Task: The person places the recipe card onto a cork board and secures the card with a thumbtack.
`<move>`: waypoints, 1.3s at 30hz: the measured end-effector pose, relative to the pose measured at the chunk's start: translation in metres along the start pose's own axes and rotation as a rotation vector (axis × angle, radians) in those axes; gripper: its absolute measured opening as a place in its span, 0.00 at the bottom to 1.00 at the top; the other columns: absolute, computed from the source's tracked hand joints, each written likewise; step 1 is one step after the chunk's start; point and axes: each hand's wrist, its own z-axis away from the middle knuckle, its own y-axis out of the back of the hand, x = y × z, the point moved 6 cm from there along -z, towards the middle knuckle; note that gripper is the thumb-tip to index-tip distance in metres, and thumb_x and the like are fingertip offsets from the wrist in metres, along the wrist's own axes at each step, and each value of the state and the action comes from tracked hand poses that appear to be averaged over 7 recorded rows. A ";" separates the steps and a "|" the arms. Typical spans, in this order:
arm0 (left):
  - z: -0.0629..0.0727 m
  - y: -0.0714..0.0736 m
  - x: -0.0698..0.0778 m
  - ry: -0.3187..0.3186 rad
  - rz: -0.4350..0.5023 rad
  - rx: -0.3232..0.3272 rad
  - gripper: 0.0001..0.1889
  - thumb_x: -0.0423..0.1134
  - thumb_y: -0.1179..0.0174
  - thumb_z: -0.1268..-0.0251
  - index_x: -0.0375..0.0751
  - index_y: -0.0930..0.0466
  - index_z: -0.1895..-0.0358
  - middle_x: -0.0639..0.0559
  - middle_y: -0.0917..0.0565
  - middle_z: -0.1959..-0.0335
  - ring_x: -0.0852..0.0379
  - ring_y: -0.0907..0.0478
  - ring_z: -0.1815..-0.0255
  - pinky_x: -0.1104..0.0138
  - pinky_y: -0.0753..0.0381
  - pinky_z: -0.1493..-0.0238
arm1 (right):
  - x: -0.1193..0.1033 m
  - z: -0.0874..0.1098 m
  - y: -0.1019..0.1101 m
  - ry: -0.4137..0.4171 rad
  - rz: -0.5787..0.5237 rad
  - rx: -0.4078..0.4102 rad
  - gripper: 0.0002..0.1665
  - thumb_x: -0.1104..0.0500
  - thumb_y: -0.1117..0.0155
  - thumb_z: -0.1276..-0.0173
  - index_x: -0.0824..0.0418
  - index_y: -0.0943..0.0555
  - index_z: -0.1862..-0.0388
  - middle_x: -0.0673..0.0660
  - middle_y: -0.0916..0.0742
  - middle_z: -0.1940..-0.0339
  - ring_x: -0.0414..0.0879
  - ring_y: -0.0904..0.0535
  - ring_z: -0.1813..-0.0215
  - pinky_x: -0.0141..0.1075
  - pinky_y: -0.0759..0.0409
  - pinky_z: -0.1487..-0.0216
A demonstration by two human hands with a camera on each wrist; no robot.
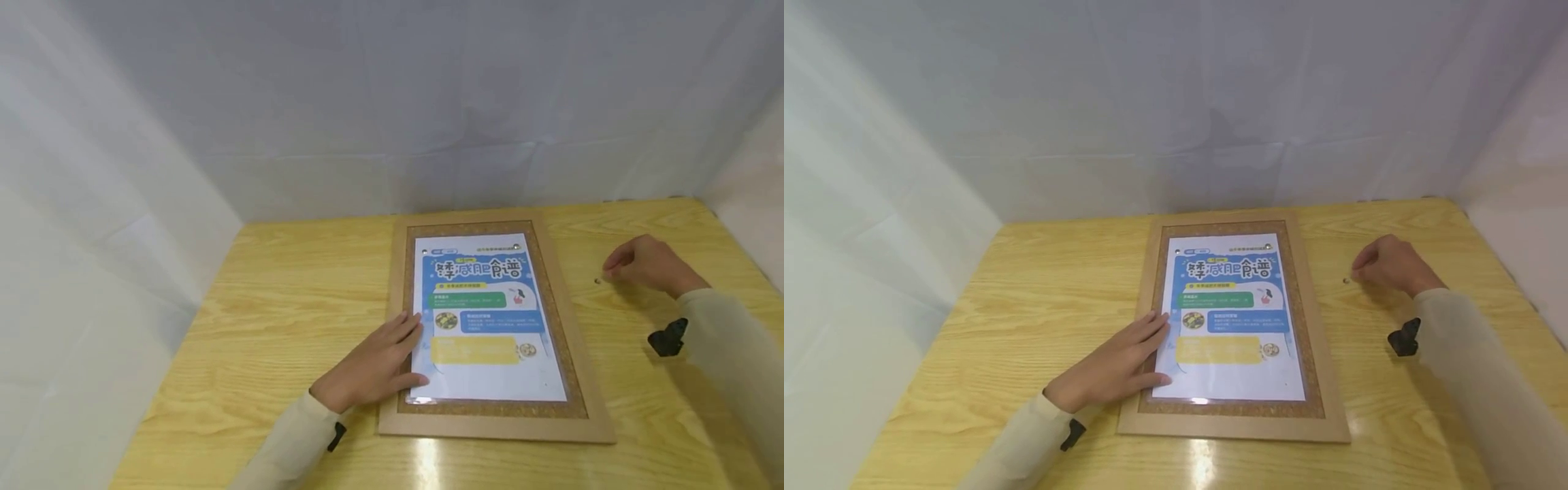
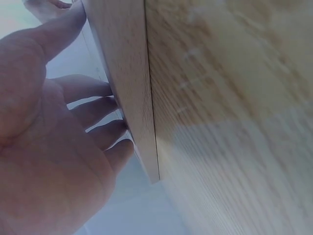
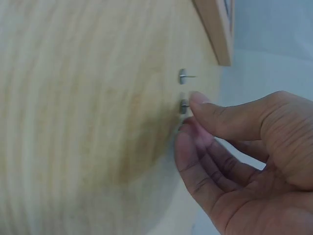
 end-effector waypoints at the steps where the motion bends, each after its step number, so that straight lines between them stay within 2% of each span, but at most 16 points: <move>1: 0.001 0.000 0.000 0.000 -0.001 0.001 0.43 0.56 0.42 0.27 0.27 0.45 0.23 0.36 0.49 0.19 0.40 0.57 0.18 0.51 0.54 0.19 | 0.000 0.000 -0.001 0.009 0.002 0.008 0.14 0.61 0.34 0.29 0.72 0.15 0.55 0.65 0.12 0.58 0.61 0.19 0.54 0.58 0.20 0.53; 6: 0.005 -0.001 0.000 -0.003 0.003 0.009 0.43 0.56 0.41 0.27 0.27 0.45 0.23 0.35 0.49 0.19 0.39 0.57 0.18 0.51 0.55 0.19 | 0.002 -0.002 -0.003 0.012 0.020 0.034 0.12 0.61 0.34 0.28 0.72 0.14 0.57 0.60 0.12 0.63 0.53 0.18 0.61 0.48 0.19 0.60; 8: 0.007 -0.001 0.000 -0.007 0.005 0.011 0.44 0.56 0.41 0.27 0.26 0.45 0.23 0.35 0.50 0.19 0.39 0.56 0.18 0.51 0.55 0.19 | 0.003 -0.001 -0.002 0.004 0.026 0.045 0.12 0.61 0.34 0.28 0.71 0.14 0.57 0.61 0.12 0.63 0.54 0.19 0.61 0.46 0.19 0.62; 12: 0.009 -0.002 0.001 -0.008 0.010 0.009 0.44 0.55 0.40 0.28 0.26 0.45 0.23 0.34 0.50 0.19 0.38 0.57 0.18 0.51 0.56 0.19 | -0.001 0.003 0.001 0.013 0.014 0.088 0.14 0.59 0.37 0.26 0.71 0.15 0.54 0.65 0.13 0.59 0.60 0.19 0.56 0.52 0.19 0.59; 14: 0.010 -0.001 0.001 -0.003 0.020 0.006 0.44 0.55 0.40 0.28 0.26 0.45 0.23 0.34 0.51 0.19 0.38 0.57 0.18 0.51 0.56 0.19 | -0.008 0.004 0.002 0.029 0.021 0.123 0.15 0.57 0.38 0.25 0.70 0.15 0.54 0.65 0.13 0.58 0.60 0.18 0.55 0.51 0.18 0.59; 17: 0.012 -0.002 0.000 0.006 0.033 0.001 0.44 0.55 0.40 0.28 0.26 0.45 0.23 0.35 0.51 0.19 0.38 0.58 0.18 0.52 0.56 0.19 | -0.023 0.005 0.002 0.071 0.012 0.157 0.16 0.56 0.38 0.24 0.70 0.15 0.53 0.64 0.12 0.60 0.56 0.16 0.60 0.46 0.17 0.63; 21: 0.014 -0.002 0.000 0.009 0.051 -0.007 0.44 0.55 0.40 0.28 0.27 0.46 0.23 0.36 0.52 0.19 0.38 0.60 0.18 0.52 0.55 0.19 | -0.048 0.010 -0.001 0.118 -0.023 0.163 0.15 0.57 0.38 0.25 0.70 0.15 0.53 0.63 0.12 0.62 0.53 0.15 0.66 0.38 0.17 0.69; 27: 0.017 -0.001 0.004 -0.005 0.042 -0.007 0.44 0.55 0.40 0.28 0.26 0.46 0.23 0.34 0.53 0.19 0.37 0.60 0.18 0.52 0.54 0.20 | -0.088 0.015 -0.013 0.163 -0.024 0.149 0.13 0.59 0.36 0.25 0.69 0.15 0.52 0.61 0.13 0.62 0.51 0.17 0.66 0.35 0.20 0.73; 34: 0.019 -0.003 0.005 0.004 0.015 -0.009 0.44 0.56 0.40 0.28 0.26 0.45 0.23 0.34 0.52 0.19 0.38 0.58 0.18 0.52 0.53 0.20 | -0.132 0.022 -0.032 0.263 -0.053 0.119 0.09 0.64 0.35 0.27 0.69 0.14 0.54 0.60 0.12 0.62 0.50 0.19 0.64 0.33 0.19 0.69; 39: 0.021 -0.005 0.006 0.006 0.002 -0.009 0.44 0.57 0.41 0.28 0.26 0.45 0.23 0.34 0.52 0.19 0.38 0.58 0.18 0.53 0.52 0.20 | -0.163 0.026 -0.052 0.327 -0.046 0.081 0.06 0.66 0.31 0.31 0.68 0.13 0.59 0.56 0.12 0.66 0.46 0.20 0.67 0.32 0.20 0.70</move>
